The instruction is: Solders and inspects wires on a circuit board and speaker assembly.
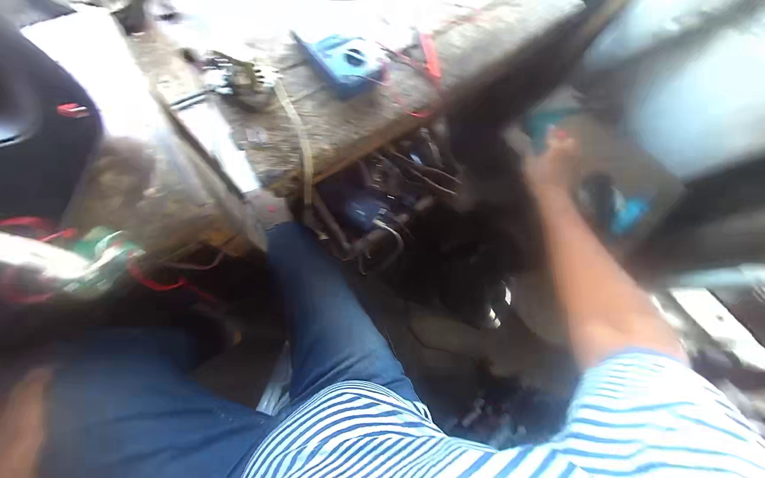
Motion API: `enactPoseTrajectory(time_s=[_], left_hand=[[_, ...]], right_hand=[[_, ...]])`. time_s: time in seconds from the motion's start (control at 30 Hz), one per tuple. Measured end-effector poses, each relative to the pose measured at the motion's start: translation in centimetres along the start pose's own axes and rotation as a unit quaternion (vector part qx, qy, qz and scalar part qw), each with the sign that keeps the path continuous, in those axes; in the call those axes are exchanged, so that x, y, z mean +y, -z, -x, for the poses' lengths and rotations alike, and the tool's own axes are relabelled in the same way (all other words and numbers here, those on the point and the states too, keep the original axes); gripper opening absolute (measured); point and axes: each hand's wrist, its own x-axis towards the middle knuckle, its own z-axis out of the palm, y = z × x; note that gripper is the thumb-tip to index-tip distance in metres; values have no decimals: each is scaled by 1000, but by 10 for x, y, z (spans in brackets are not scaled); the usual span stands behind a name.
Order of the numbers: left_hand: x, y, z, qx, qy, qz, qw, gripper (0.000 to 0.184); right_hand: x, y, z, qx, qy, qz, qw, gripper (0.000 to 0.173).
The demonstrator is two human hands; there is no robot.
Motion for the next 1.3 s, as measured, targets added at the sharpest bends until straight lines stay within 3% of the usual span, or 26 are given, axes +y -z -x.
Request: enactPoseTrajectory(time_s=[0.13,0.27,0.33,0.4,0.47,0.53,0.63,0.77,0.87,1.0,1.07,1.13,1.3], left_hand=[[5,0,3,31,92,-28,995,68],[-6,0,3,53,108,-73,990,70],[5,-4,5,82,71,-156,982,69],[27,-12,11,122,-12,-219,968,53],[53,-31,22,115,-58,-204,970,37],[72,-57,28,78,-72,-133,985,33],[94,-94,22,33,-47,3,998,38],[109,-121,10,76,-56,75,993,28],[115,-125,10,101,-86,100,986,21],[128,-110,16,27,-66,241,968,19],[133,-102,17,-33,-37,335,941,20],[136,-99,16,-67,-14,393,917,21],[140,-96,14,-87,-11,431,898,19]], right_hand=[[0,-15,-29,-63,-51,-4,997,63],[-6,-30,-48,-99,-106,19,989,60],[-8,-33,-48,-98,-105,32,989,64],[-22,-24,-33,-70,-93,5,993,67],[-42,-6,-2,-14,-38,-62,997,58],[-64,11,43,53,33,-146,987,43],[-114,36,137,41,128,-295,946,32],[-178,53,261,-107,232,-416,873,22],[-226,44,321,-225,276,-480,802,20],[-287,25,349,-286,350,-489,746,29],[-313,13,350,-336,348,-472,737,42],[-334,2,342,-414,334,-472,703,53],[-365,-8,334,-544,296,-536,574,36]])
